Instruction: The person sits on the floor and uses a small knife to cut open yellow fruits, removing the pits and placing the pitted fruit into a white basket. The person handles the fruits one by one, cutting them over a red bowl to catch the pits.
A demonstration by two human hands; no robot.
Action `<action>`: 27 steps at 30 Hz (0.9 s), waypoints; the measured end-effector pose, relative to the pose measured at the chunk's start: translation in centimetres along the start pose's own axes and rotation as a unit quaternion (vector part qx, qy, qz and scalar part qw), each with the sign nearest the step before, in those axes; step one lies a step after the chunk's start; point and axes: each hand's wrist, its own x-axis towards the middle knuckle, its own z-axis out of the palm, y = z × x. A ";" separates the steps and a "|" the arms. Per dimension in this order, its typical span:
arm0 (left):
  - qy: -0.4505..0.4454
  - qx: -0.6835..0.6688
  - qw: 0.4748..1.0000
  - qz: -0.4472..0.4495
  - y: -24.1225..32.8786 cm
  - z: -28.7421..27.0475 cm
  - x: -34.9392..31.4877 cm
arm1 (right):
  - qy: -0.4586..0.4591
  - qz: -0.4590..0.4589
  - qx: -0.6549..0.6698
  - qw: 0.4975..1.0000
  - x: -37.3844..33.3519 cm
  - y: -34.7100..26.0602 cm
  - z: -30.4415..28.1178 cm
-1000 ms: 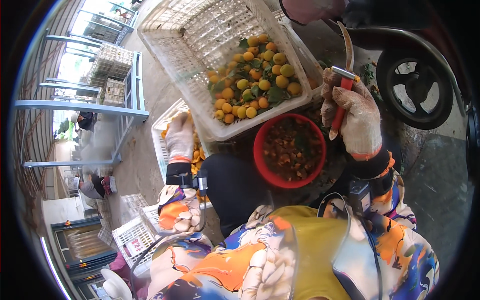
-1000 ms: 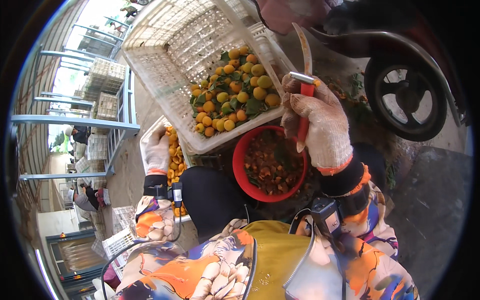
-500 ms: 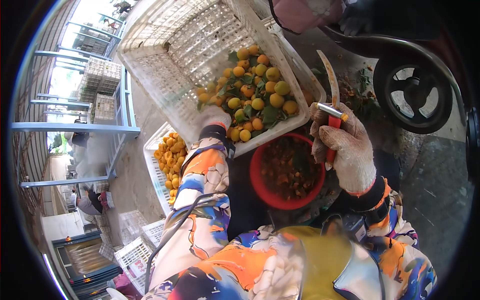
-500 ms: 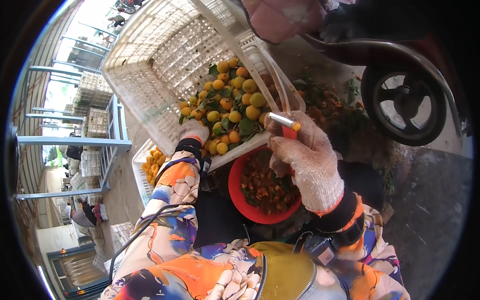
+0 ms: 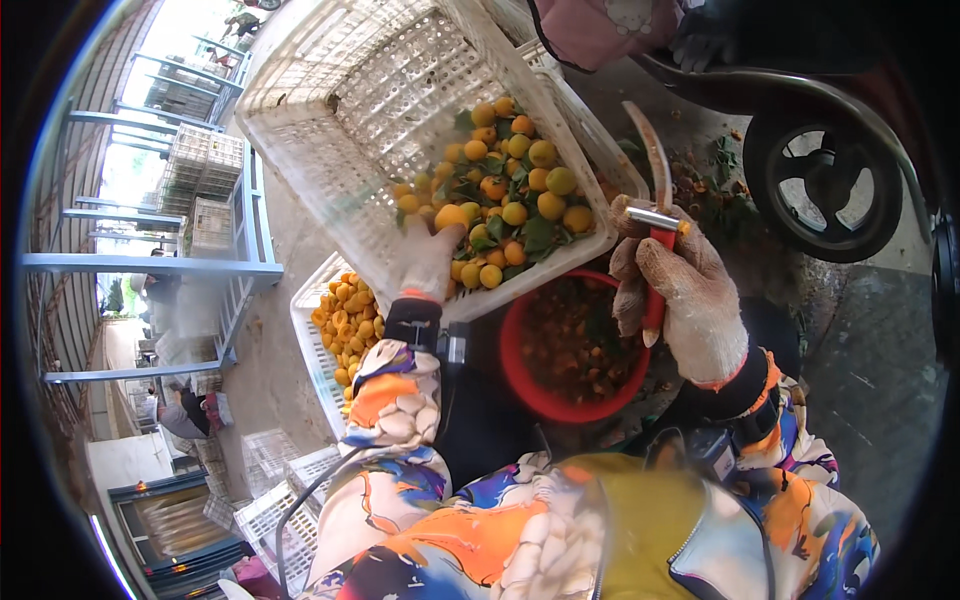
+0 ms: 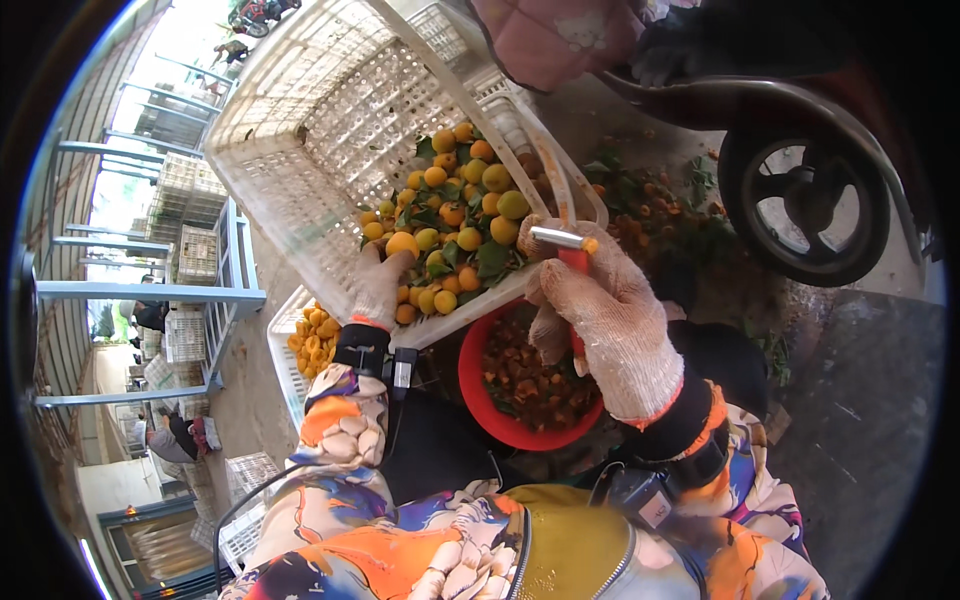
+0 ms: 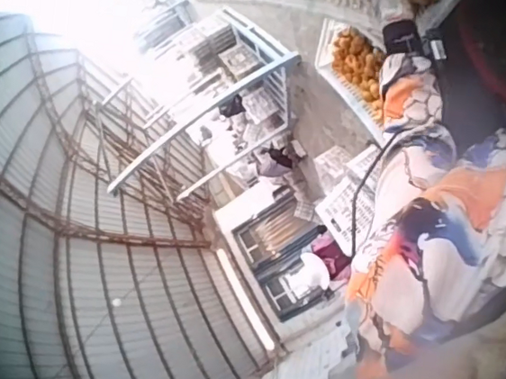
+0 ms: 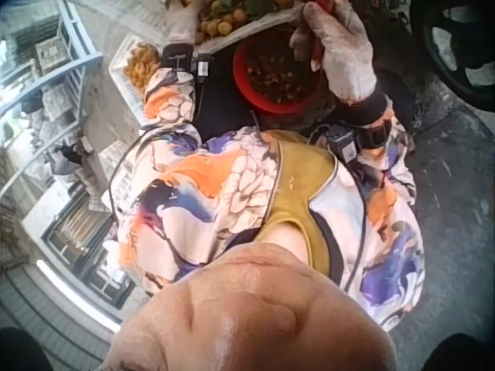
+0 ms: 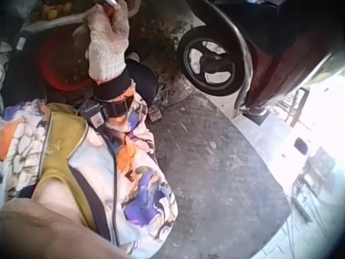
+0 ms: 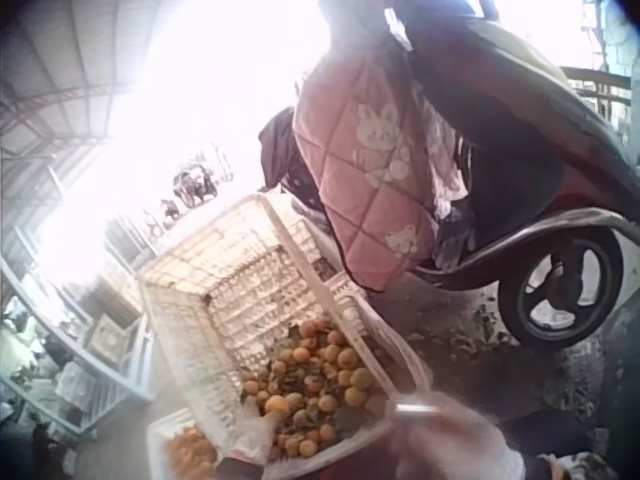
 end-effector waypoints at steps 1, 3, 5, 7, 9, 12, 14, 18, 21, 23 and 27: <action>-0.075 -0.227 0.971 0.004 1.0 0.8 -1.6 | -0.003 0.012 -0.010 1.000 -0.4 -0.3 -0.1; -0.175 -0.499 0.849 0.003 2.7 1.6 -5.0 | -0.020 0.041 -0.044 0.998 -0.4 0.1 -0.2; -0.235 -0.607 0.759 0.003 5.3 1.3 -8.7 | -0.040 0.043 -0.098 0.994 -0.6 0.4 -0.2; -0.217 -0.654 0.725 0.007 7.2 1.1 -12.4 | -0.069 0.034 -0.154 0.985 -0.5 1.0 0.1; -0.207 -0.668 0.714 0.015 8.5 1.0 -14.7 | -0.094 0.003 -0.167 0.981 -0.8 1.1 0.5; -0.210 -0.636 0.742 0.030 9.7 0.9 -16.7 | -0.138 -0.031 -0.151 0.978 -1.1 1.8 0.5; -0.237 -0.612 0.754 0.033 10.4 0.4 -17.7 | -0.136 -0.101 -0.215 0.962 -1.1 2.4 0.5; -0.230 -0.557 0.795 0.070 10.7 0.0 -19.0 | -0.134 -0.147 -0.300 0.933 -1.3 2.9 0.4; -0.194 -0.534 0.816 0.104 11.2 0.3 -19.7 | -0.140 -0.147 -0.309 0.929 -1.8 2.6 0.7; -0.183 -0.522 0.825 0.115 11.0 0.8 -19.8 | -0.144 -0.142 -0.336 0.920 -2.1 2.2 0.9; -0.146 -0.537 0.826 0.095 12.0 1.0 -20.7 | -0.105 -0.164 -0.403 0.894 -3.1 1.9 1.3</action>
